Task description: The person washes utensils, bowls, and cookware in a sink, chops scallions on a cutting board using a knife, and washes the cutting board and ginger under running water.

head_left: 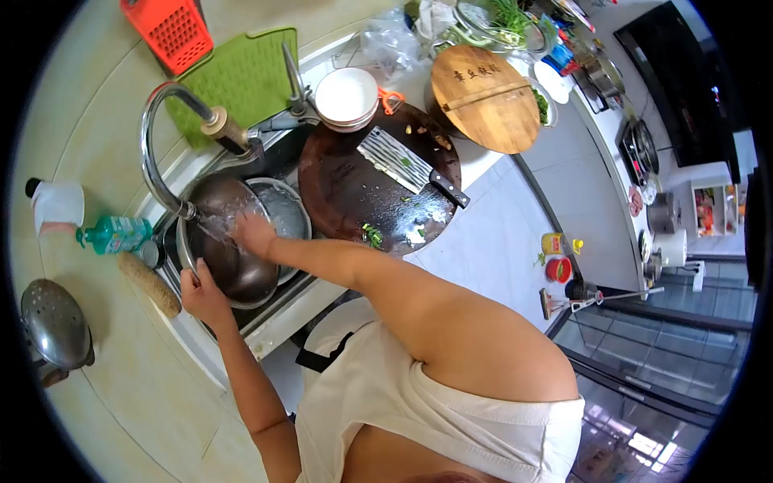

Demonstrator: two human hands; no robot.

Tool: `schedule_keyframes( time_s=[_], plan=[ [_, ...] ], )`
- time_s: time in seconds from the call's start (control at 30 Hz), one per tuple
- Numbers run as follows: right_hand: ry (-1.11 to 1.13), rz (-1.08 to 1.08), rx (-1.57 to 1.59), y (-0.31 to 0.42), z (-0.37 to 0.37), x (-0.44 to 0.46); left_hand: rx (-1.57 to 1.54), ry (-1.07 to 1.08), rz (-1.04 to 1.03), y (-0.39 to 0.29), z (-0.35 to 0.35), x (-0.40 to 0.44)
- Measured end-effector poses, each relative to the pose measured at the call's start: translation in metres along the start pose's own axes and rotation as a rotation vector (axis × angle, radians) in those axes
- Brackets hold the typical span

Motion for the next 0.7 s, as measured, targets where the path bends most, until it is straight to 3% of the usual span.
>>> schedule_keyframes(
  time_s=[0.07,0.13,0.17,0.23,0.27,0.3,0.33,0.37,0.47,0.5,0.57,0.67,0.7],
  plan=[
    [0.306,0.032,-0.044,0.009,-0.045,-0.016,-0.068,0.001,0.034,0.003,-0.007,0.005],
    [0.535,0.231,0.216,0.039,-0.086,-0.029,-0.151,0.014,0.092,0.016,-0.018,0.004],
    [0.432,0.309,0.406,0.054,-0.078,-0.02,-0.111,0.046,0.136,0.02,-0.02,0.003],
    [0.232,0.454,0.801,0.079,-0.068,-0.019,-0.383,0.126,0.249,0.024,-0.033,-0.009],
    [0.122,0.4,0.938,0.076,-0.06,-0.01,-0.503,0.151,0.317,0.029,-0.035,-0.016],
    [0.024,0.345,1.083,0.079,-0.042,0.007,-0.219,0.157,0.195,0.033,-0.029,-0.017],
    [-0.139,0.367,0.967,0.088,0.01,-0.001,-0.274,0.165,0.164,0.022,-0.023,-0.022],
    [-0.161,0.303,0.81,0.076,0.004,0.024,-0.326,0.225,0.204,0.051,-0.039,-0.028],
    [-0.392,0.272,0.718,0.037,0.043,0.037,-0.561,0.177,0.29,0.044,-0.031,-0.033],
    [-0.369,0.32,0.291,0.045,0.06,0.025,-0.54,0.14,0.279,0.046,-0.027,-0.03],
    [-0.335,0.423,0.027,0.034,0.057,0.014,-0.623,0.104,0.315,0.043,-0.02,-0.026],
    [-0.21,0.223,-0.02,0.014,0.035,-0.007,-0.624,0.023,0.298,0.05,-0.017,-0.02],
    [-0.04,0.019,0.034,-0.002,0.011,-0.008,-0.614,0.001,0.304,0.052,-0.016,-0.02]
  ],
)
Point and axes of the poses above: each hand's wrist, its own x-axis towards the middle knuckle, its own z-axis out of the back of the hand, y = z × x, the point moved 10 cm from there along x, towards the middle knuckle, and after that the axes turned 11 degrees about x, right-handed, at the moved point
